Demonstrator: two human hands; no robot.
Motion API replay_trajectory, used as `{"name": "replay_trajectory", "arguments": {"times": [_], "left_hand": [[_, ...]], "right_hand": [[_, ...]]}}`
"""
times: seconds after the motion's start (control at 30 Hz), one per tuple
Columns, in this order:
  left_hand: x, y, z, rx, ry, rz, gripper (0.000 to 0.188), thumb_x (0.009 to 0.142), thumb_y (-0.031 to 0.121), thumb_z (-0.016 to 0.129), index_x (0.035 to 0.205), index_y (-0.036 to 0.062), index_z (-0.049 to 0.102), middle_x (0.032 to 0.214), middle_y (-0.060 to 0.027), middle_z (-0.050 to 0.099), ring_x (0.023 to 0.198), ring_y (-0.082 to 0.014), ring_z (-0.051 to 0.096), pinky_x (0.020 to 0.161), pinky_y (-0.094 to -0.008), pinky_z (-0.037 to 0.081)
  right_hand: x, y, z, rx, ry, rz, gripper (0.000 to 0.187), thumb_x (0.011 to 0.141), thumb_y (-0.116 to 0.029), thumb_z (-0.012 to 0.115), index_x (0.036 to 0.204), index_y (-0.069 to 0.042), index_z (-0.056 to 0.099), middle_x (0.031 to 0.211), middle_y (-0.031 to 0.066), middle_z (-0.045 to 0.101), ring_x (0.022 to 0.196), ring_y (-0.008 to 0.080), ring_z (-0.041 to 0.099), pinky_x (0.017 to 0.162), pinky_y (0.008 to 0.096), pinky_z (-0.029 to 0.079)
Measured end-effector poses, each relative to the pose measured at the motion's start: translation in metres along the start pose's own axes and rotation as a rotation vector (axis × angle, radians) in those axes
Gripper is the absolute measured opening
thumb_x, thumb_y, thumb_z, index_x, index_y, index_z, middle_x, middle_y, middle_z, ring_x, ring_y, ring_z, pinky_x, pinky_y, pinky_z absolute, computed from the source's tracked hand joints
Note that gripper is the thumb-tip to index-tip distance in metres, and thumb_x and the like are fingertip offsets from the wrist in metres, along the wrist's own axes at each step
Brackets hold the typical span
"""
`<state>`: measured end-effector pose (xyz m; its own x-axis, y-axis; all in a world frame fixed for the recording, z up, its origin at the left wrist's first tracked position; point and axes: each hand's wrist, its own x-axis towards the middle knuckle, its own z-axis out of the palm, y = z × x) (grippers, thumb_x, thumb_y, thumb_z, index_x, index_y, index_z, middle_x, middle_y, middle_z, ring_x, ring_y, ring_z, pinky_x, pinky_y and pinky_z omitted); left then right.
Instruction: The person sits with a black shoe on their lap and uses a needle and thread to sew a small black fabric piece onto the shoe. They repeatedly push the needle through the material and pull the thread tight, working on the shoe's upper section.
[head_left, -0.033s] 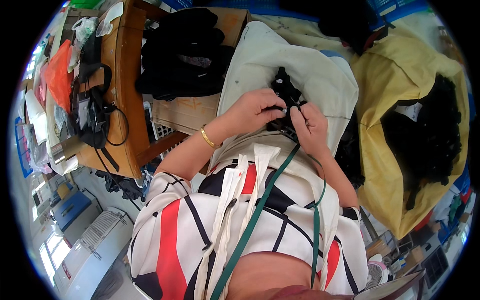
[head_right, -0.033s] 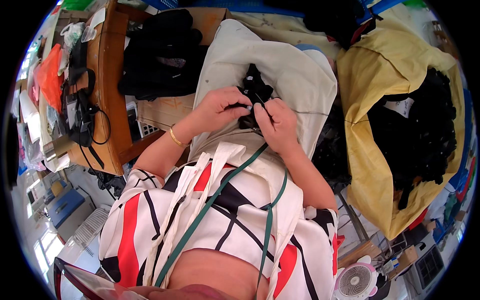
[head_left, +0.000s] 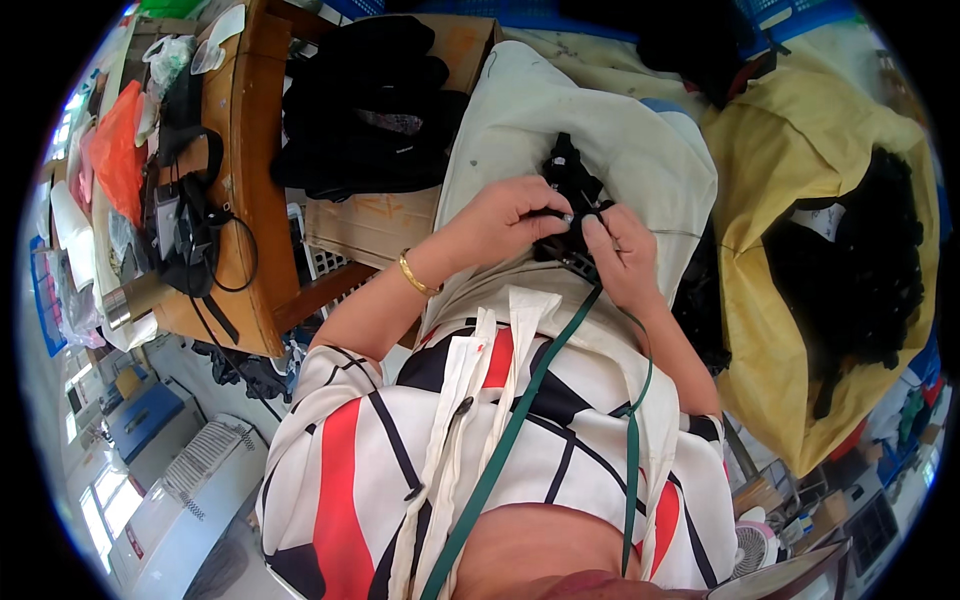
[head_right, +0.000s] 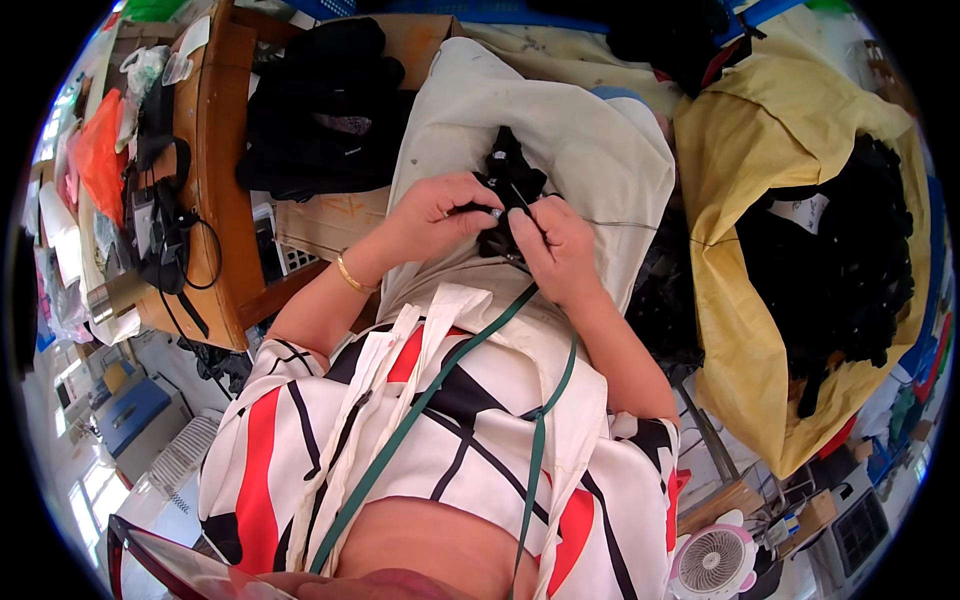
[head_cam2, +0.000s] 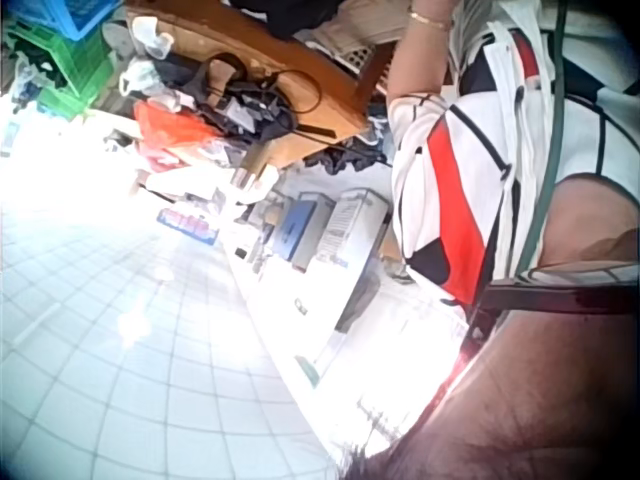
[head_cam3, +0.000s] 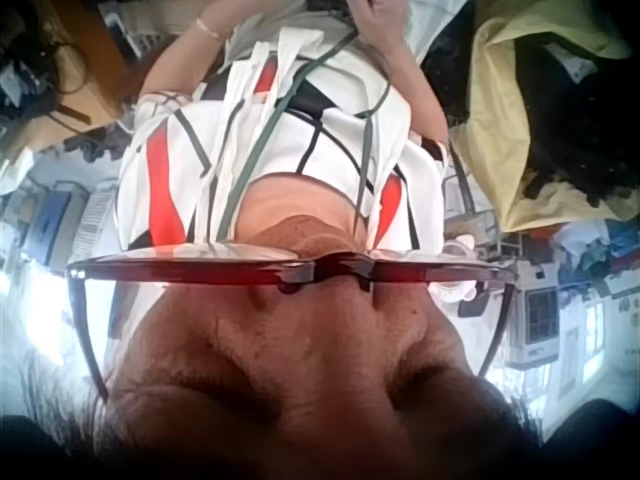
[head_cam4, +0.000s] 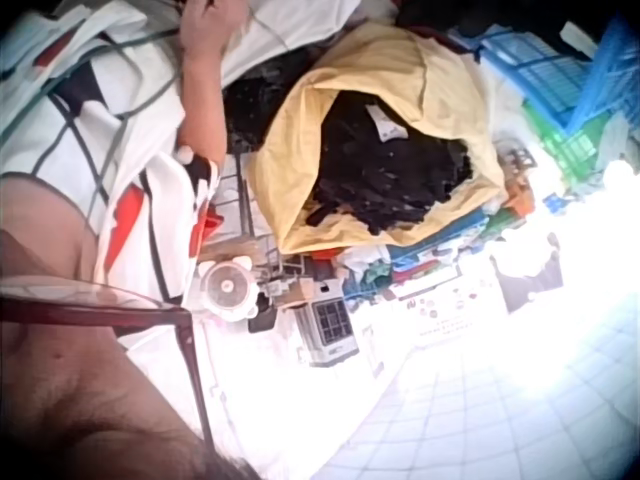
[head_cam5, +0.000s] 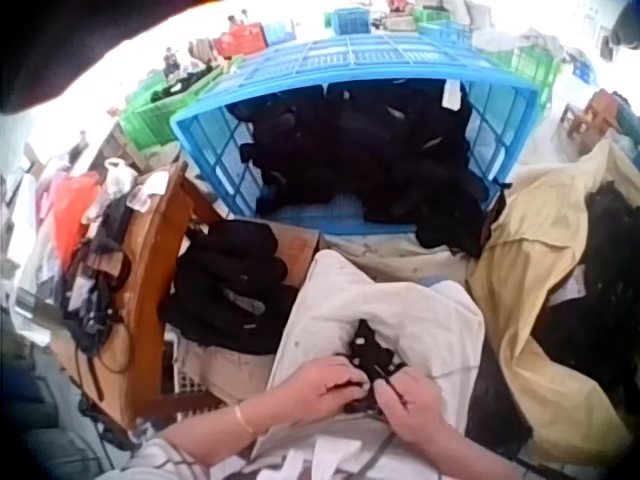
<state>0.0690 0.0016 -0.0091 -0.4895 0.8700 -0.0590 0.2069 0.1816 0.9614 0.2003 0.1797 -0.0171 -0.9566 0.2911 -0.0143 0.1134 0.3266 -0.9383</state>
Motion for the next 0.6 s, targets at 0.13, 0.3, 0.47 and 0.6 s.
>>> {"name": "replay_trajectory", "arguments": {"times": [0.13, 0.3, 0.47, 0.6], "left_hand": [[-0.002, 0.000, -0.009, 0.099, 0.047, 0.110, 0.021, 0.082, 0.006, 0.074, 0.103, 0.0075, 0.071, 0.099, -0.0048, 0.065, 0.097, -0.0233, 0.058, 0.084, -0.0321, 0.046], [-0.003, 0.008, -0.008, 0.178, 0.061, 0.250, 0.025, 0.073, 0.007, 0.079, 0.097, 0.0113, 0.072, 0.096, -0.0032, 0.066, 0.101, -0.0264, 0.057, 0.089, -0.0358, 0.047], [-0.005, 0.020, -0.009, 0.268, 0.027, 0.307, 0.027, 0.070, 0.006, 0.080, 0.095, 0.0114, 0.071, 0.098, -0.0019, 0.067, 0.104, -0.0270, 0.057, 0.089, -0.0375, 0.049], [-0.006, 0.024, -0.009, 0.299, 0.012, 0.339, 0.027, 0.069, 0.008, 0.080, 0.095, 0.0115, 0.071, 0.097, -0.0019, 0.067, 0.105, -0.0275, 0.057, 0.090, -0.0374, 0.049]], "right_hand": [[0.000, -0.001, -0.018, 0.373, -0.017, 0.190, 0.012, 0.095, -0.008, 0.061, 0.103, -0.002, 0.065, 0.086, 0.0068, 0.065, 0.079, 0.0112, 0.062, 0.074, 0.0242, 0.049], [-0.001, -0.007, -0.036, 0.353, -0.227, 0.150, 0.013, 0.095, -0.009, 0.062, 0.106, -0.001, 0.064, 0.087, 0.0019, 0.066, 0.075, 0.0079, 0.061, 0.072, 0.0235, 0.050], [0.006, -0.027, -0.048, 0.170, -0.477, 0.247, 0.013, 0.092, -0.005, 0.063, 0.105, -0.003, 0.066, 0.082, 0.0022, 0.066, 0.071, 0.0080, 0.058, 0.067, 0.0236, 0.049], [0.006, -0.030, -0.048, 0.109, -0.496, 0.123, 0.018, 0.090, -0.002, 0.063, 0.107, -0.005, 0.068, 0.082, 0.0049, 0.068, 0.071, 0.0091, 0.060, 0.067, 0.0239, 0.049]]}}
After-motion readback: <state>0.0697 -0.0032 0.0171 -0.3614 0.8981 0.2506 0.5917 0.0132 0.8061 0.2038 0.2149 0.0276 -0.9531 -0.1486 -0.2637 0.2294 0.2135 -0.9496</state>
